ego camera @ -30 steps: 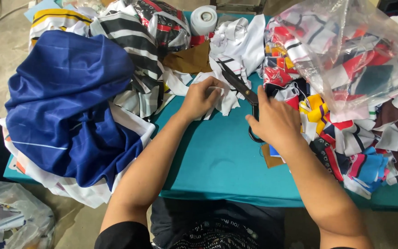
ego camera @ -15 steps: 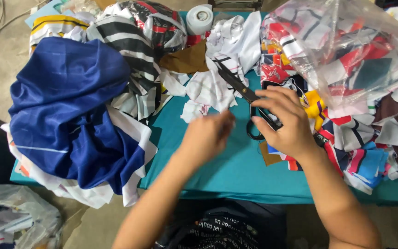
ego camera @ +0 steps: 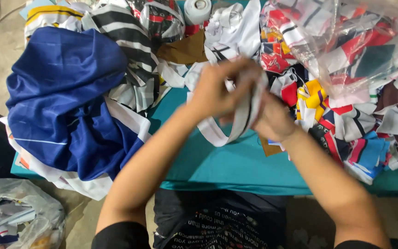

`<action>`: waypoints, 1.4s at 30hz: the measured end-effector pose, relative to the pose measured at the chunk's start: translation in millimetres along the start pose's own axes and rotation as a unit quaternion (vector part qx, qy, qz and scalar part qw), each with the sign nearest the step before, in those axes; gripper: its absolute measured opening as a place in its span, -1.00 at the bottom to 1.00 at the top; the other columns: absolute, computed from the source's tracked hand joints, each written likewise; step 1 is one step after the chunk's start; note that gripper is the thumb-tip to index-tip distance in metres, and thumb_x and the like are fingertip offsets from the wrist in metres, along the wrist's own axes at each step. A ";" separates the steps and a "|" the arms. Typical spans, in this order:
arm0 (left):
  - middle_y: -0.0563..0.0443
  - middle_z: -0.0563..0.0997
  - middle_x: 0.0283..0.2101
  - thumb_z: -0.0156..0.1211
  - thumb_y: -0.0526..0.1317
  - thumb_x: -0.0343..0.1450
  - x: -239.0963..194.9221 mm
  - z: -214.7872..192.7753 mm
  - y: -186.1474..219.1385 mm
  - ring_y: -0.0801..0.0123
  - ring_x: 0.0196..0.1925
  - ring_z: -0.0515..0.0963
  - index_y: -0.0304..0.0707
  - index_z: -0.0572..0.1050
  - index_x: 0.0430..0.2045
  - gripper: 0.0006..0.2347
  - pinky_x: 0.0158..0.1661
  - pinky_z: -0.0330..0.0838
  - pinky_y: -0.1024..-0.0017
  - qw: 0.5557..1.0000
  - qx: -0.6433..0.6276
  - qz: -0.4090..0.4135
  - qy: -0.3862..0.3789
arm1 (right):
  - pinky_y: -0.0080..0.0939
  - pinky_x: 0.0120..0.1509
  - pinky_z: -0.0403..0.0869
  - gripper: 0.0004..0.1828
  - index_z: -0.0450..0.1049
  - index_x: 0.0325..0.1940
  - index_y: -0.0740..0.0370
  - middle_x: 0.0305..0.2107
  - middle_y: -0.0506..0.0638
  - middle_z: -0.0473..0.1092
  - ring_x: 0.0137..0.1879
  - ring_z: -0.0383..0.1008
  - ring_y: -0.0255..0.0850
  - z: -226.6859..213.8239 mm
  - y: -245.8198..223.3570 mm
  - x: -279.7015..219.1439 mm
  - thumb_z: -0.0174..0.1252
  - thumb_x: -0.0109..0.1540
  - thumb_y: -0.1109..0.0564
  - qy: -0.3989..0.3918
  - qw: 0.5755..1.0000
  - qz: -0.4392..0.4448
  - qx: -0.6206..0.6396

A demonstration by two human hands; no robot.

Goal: Trimming excess material from white fabric strips with black stripes using a pair of scissors on a work table.

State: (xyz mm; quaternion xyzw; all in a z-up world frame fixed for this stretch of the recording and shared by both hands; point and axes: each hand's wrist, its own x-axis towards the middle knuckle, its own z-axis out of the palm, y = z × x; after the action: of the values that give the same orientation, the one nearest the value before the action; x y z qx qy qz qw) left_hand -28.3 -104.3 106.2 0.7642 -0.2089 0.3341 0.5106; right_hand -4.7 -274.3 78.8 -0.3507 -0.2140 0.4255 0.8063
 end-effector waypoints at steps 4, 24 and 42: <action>0.10 0.70 -0.30 -0.01 -0.39 0.46 23.6 -51.2 -93.8 0.40 -0.46 0.69 -0.21 0.51 -0.20 -0.85 -0.42 0.54 0.48 0.982 0.160 0.101 -0.015 | 0.22 0.13 0.50 -0.46 0.26 0.32 0.50 -0.27 0.44 0.52 -0.26 0.58 0.22 -18.8 16.4 -14.0 -0.04 0.44 -0.03 -0.031 0.994 0.031 -0.098; 0.20 0.57 -0.39 0.14 -0.21 0.56 -80.0 15.0 -68.4 0.57 -0.46 0.54 -0.13 0.46 0.01 -0.84 -0.35 0.43 0.57 0.999 0.031 -0.041 0.014 | -0.31 0.20 0.40 -0.68 0.51 0.18 0.20 -0.08 -0.08 0.52 0.05 0.46 -0.34 -22.3 -38.7 20.4 0.04 0.38 0.11 0.086 0.883 0.118 -0.445; 0.06 0.46 -0.63 0.08 -0.30 0.50 -89.8 20.1 -93.9 0.35 -0.64 0.42 -0.19 0.49 -0.20 -0.93 -0.48 0.32 0.40 0.987 0.012 -0.096 -0.126 | 0.14 0.80 -0.21 -0.67 0.66 -0.19 0.44 -0.21 0.21 0.62 -0.01 0.63 0.12 -18.6 -3.5 -55.3 0.06 0.04 0.38 0.221 0.425 -0.431 -0.764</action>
State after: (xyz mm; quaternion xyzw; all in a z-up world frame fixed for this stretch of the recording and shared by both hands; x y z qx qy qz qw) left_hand -22.2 -88.0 -24.1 0.8227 -0.1930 0.1870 0.5010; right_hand -21.0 -329.0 66.5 -0.7672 -0.3890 -0.4084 0.3054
